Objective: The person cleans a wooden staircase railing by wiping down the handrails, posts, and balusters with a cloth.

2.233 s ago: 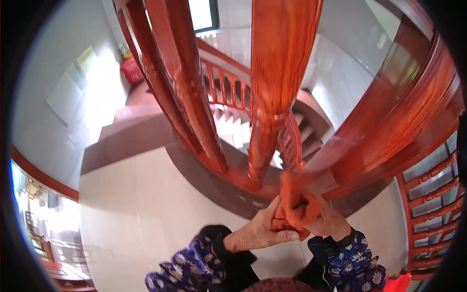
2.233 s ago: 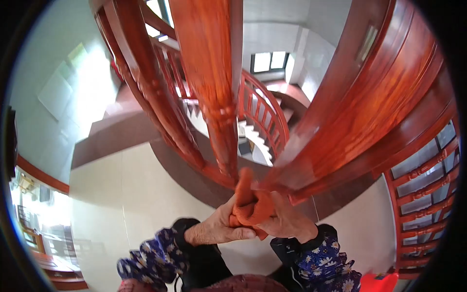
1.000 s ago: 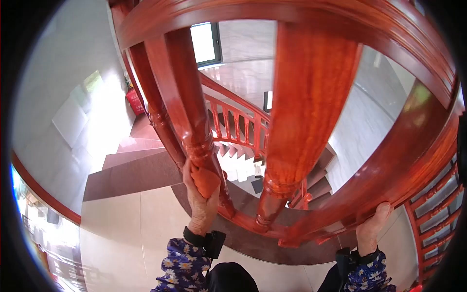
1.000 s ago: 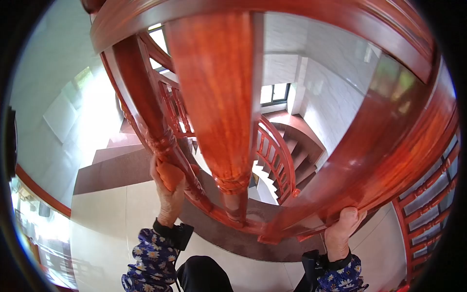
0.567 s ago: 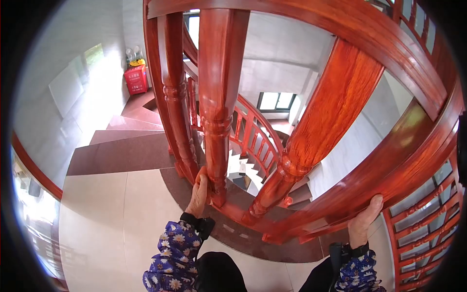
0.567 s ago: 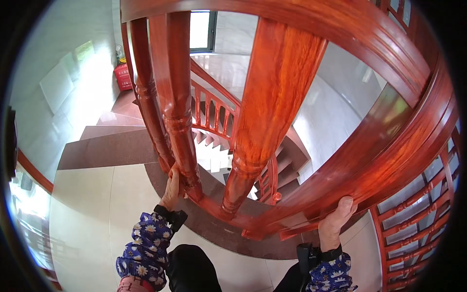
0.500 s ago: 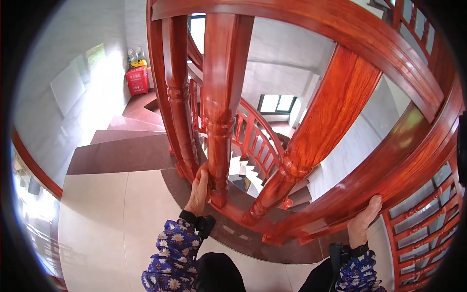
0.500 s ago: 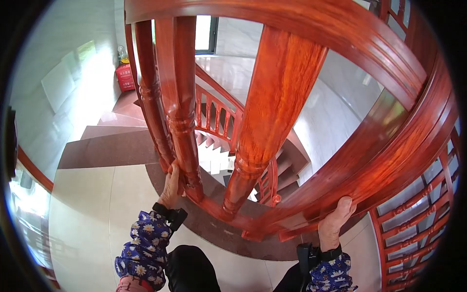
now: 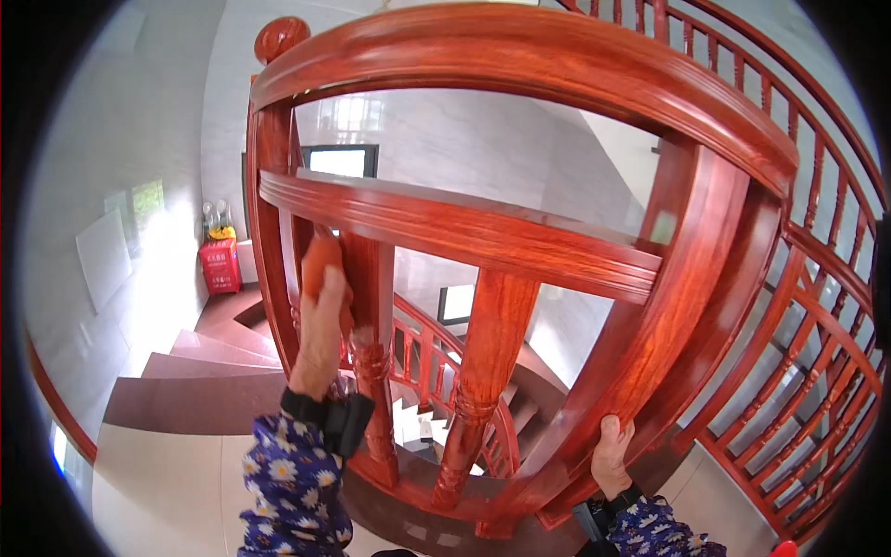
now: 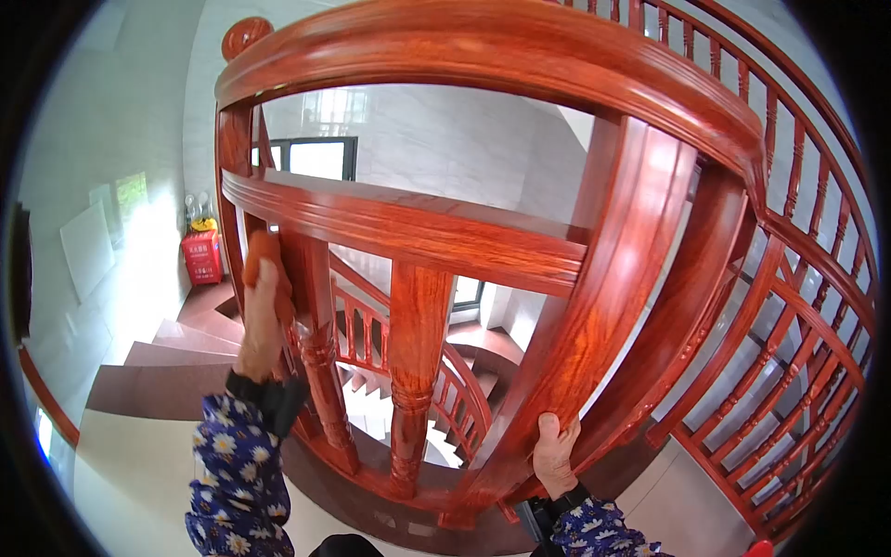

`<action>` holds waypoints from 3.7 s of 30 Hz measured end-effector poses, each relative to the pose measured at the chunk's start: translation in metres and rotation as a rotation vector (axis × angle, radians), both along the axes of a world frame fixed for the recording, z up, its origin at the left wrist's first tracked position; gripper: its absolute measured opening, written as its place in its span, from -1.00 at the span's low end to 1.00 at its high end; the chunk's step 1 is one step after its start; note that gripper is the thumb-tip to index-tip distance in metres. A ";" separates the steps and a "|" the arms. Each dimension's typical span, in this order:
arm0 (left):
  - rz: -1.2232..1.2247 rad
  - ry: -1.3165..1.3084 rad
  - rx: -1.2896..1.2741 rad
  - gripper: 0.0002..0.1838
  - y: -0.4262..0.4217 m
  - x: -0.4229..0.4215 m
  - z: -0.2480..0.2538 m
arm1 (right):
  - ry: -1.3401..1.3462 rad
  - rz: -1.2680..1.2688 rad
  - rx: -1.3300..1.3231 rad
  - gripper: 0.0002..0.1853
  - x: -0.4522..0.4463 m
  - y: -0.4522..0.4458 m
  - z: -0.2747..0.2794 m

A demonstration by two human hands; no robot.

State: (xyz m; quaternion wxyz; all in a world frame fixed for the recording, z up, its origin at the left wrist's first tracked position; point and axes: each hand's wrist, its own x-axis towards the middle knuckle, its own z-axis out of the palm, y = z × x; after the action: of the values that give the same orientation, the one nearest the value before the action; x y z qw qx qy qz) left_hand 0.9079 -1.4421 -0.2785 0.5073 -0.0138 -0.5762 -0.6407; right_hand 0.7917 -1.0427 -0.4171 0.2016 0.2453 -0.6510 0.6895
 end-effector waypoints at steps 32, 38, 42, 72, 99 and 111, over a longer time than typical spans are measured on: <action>0.799 -0.342 -0.918 -0.23 0.070 0.019 -0.066 | 0.034 0.097 -0.100 -0.47 0.031 -0.016 0.041; 0.698 -0.543 -0.852 -0.24 0.078 0.025 -0.146 | 0.053 0.107 -0.105 -0.49 0.031 -0.019 0.046; 0.708 -0.464 -0.717 -0.32 0.079 0.018 -0.180 | -0.109 0.019 -0.006 -0.54 0.023 -0.011 0.029; 0.127 -0.738 -0.491 -0.37 -0.006 0.052 -0.408 | -0.128 -0.308 -0.280 -0.20 0.009 0.002 0.030; -0.140 -0.877 -0.471 -0.41 0.094 0.050 -0.419 | -0.074 -0.339 -0.068 -0.04 0.005 0.016 0.026; -0.187 -1.049 -1.094 -0.31 0.104 -0.008 -0.419 | -0.026 -0.200 -0.188 -0.26 0.000 0.029 0.025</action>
State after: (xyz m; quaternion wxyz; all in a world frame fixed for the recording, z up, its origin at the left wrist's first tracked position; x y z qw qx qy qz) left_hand 0.8994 -1.3377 -0.6978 0.0316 -0.0057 -0.9734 -0.2267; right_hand 0.7914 -1.0139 -0.3925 0.2830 0.1500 -0.6072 0.7271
